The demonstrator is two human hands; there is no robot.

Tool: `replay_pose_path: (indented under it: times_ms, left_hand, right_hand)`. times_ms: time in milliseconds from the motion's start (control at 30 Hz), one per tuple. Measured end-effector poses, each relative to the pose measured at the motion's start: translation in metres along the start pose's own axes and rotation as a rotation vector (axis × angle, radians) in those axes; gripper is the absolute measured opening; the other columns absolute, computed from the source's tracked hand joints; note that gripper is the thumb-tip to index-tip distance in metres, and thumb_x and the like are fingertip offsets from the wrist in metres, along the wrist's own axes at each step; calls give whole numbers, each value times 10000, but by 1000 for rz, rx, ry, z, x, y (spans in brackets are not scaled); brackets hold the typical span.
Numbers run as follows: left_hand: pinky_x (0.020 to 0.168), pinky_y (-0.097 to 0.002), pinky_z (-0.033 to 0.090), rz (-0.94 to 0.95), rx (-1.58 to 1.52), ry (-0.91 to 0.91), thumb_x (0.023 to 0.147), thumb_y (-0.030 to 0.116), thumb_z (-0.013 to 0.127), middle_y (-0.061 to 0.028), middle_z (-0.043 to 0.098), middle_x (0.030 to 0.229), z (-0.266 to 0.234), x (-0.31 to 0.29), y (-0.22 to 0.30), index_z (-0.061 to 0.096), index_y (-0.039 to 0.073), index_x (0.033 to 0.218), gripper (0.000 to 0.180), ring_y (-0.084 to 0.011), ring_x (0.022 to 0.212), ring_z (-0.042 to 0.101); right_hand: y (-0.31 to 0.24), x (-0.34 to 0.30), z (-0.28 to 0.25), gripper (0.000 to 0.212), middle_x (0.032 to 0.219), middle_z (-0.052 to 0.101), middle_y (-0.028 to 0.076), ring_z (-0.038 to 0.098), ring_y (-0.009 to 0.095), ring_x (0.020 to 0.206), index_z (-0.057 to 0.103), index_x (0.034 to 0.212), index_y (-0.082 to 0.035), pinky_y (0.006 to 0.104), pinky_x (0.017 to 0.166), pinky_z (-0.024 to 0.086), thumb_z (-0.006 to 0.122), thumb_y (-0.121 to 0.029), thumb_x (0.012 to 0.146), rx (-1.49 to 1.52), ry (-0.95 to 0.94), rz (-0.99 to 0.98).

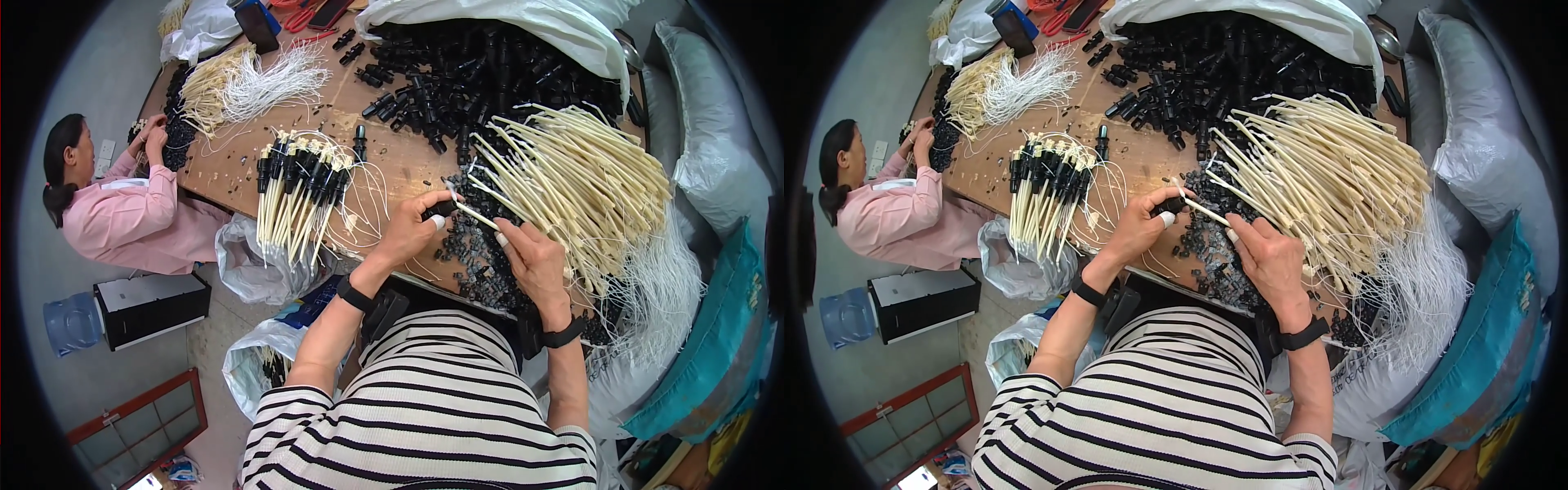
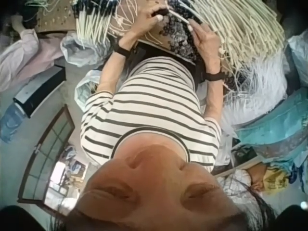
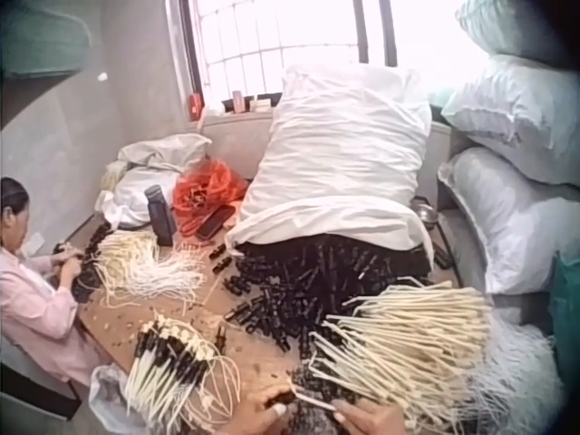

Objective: Assembling and organizing wire harnesses at a workbench.

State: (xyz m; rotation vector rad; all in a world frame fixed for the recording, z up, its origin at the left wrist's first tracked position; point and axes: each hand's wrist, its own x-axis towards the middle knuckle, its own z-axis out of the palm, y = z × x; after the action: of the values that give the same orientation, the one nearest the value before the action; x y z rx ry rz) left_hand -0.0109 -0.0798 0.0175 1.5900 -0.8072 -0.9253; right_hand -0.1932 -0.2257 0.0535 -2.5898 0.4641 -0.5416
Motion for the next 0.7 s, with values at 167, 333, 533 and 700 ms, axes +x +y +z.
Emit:
replay_pose_path:
  times_ms: [167, 333, 533, 700]
  left_hand:
    - [775, -390, 461, 397, 424, -50, 671, -123, 527, -123, 607, 856, 21, -1, 4, 615, 47, 955, 342, -310, 862, 591]
    - [784, -384, 438, 527, 607, 36, 660, -115, 532, -95, 608, 826, 7, -3, 3, 623, 67, 904, 318, -296, 862, 585]
    - [695, -358, 452, 562, 830, 56, 694, -24, 629, -42, 622, 783, 9, -10, 24, 672, 163, 1086, 436, -232, 727, 608]
    - [571, -371, 462, 460, 1017, 30, 687, 5, 640, -28, 593, 780, 3, -13, 33, 655, 182, 1116, 465, -218, 695, 600]
  right_hand:
    - [-5, -6, 17, 152, 638, 542, 54, 560, 255, 487, 653, 949, -119, 361, 436, 429, 662, -99, 799, -75, -95, -110]
    - [-8, -9, -8, 329, 729, 620, 101, 603, 310, 550, 658, 1061, -136, 423, 507, 459, 707, -102, 737, -461, -220, 194]
    - [7, -3, -23, 181, 699, 636, 122, 627, 309, 603, 664, 936, -90, 401, 538, 457, 730, -134, 774, -182, 98, 202]
    - [4, -1, -7, 184, 813, 655, 132, 646, 306, 680, 664, 942, -63, 384, 588, 493, 722, -82, 768, -72, 19, 160]
